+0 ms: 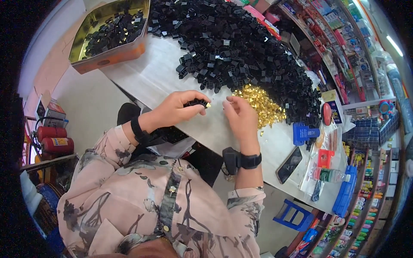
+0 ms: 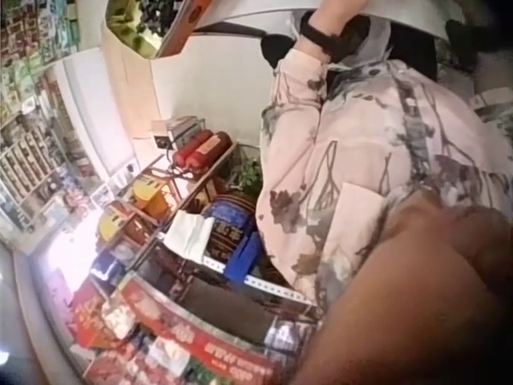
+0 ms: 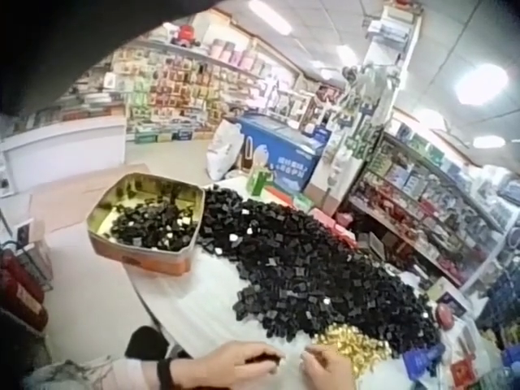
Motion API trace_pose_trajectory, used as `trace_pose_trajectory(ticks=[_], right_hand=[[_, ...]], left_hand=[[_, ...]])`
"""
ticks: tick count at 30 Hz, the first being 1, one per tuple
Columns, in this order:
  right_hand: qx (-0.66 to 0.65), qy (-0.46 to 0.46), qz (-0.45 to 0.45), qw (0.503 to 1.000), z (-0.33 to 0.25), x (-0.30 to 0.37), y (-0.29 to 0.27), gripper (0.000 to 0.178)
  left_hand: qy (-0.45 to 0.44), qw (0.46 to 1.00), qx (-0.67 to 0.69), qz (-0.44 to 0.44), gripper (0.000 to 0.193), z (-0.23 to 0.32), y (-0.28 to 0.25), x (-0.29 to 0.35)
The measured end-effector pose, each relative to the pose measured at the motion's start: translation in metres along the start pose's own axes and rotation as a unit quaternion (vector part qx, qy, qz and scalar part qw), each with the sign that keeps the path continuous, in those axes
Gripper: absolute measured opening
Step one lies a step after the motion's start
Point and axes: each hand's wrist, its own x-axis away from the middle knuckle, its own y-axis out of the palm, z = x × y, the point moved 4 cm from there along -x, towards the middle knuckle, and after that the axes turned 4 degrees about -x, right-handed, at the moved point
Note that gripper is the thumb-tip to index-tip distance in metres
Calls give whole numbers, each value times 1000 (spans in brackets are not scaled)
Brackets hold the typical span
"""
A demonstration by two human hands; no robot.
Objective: The person assembles components by hand by fitting a gold metal piece into a black plastic piece and placing the finished unit into a metal tin. This process is repeated several times before the person fastens a black strap around their wrist.
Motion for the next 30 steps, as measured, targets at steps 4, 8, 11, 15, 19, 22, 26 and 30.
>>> trace_pose_trajectory(ticks=[4, 8, 11, 15, 19, 22, 26, 30], right_hand=[[222, -130, 35, 966, -3, 3, 4, 16], [53, -27, 37, 998, 5, 4, 4, 13], [-119, -11, -2, 993, 2, 8, 8, 13], [-274, -27, -34, 961, -25, 19, 17, 14], [-295, -43, -64, 952, -28, 22, 28, 14], [-294, -39, -76, 952, -22, 24, 27, 14], [-321, -28, -74, 944, -19, 27, 26, 13], [-342, -31, -60, 937, -21, 26, 24, 14]], left_hand=[[3, 999, 33, 6, 24, -1, 0, 0], [10, 1000, 6, 28, 24, -3, -2, -2], [34, 997, -34, 52, 23, -1, -2, -2], [149, 967, -176, 105, 22, 1, -2, -3], [219, 940, -230, 123, 22, 7, 3, -1], [181, 954, -213, 107, 23, 9, 4, 1], [102, 978, -166, 74, 27, 4, 4, 2], [162, 973, -153, 57, 29, 6, 5, 1]])
